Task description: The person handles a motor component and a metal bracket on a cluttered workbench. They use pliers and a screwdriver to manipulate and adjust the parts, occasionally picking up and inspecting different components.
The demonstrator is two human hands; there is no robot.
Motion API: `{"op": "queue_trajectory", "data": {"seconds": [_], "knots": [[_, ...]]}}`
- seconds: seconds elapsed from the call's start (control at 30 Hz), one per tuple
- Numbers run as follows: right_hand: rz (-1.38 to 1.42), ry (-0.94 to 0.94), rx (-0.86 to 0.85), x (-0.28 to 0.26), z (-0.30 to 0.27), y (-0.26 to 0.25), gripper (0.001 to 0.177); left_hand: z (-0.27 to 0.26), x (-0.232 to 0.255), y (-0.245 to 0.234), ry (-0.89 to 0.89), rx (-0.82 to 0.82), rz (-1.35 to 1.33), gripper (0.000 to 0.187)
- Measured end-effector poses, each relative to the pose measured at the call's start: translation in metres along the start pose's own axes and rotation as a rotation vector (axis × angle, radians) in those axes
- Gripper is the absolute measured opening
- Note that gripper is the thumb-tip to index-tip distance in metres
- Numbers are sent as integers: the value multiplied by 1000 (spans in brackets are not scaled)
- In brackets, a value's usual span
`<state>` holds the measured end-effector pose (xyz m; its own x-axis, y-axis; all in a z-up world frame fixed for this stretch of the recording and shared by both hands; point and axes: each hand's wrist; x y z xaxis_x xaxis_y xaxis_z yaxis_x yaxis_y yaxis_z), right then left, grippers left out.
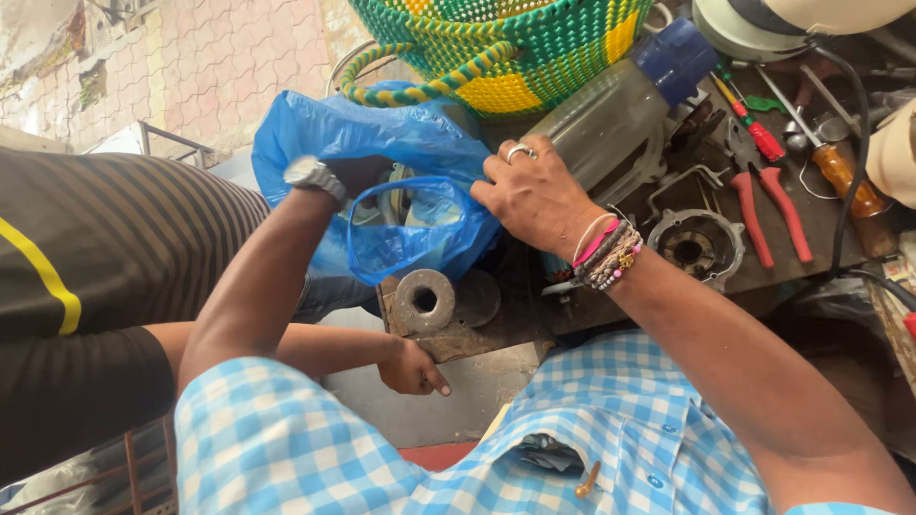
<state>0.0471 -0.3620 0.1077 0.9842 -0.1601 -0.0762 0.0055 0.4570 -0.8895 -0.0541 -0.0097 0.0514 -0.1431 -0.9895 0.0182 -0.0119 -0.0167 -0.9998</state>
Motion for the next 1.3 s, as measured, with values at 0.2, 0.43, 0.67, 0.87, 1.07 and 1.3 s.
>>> {"op": "queue_trajectory", "data": {"seconds": [0.2,0.43,0.67,0.87,1.07,1.3], "knots": [[-28,80,-12,11,1,7,11,2,31,-105,-48,-316,100,53],[151,220,-14,6,3,-12,26,28,64,-202,-206,-443,-117,68],[844,483,249,-25,24,-61,24,30,75,-207,-8,-189,-321,59],[829,373,234,-13,13,-50,50,11,80,-174,-66,-39,-743,73],[844,406,160,-14,0,-26,40,4,92,-150,70,-94,-1045,92],[774,537,142,-34,-14,-21,21,10,99,-144,51,-190,-1135,93]]}}
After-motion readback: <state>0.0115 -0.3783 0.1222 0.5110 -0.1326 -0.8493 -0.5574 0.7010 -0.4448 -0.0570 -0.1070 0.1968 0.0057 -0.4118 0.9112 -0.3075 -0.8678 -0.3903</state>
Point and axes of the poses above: each hand's wrist, its own z-axis towards the middle knuckle, its own y-axis out of the palm, x = y × z, and after that the axes turned 2 degrees about y, right-handed
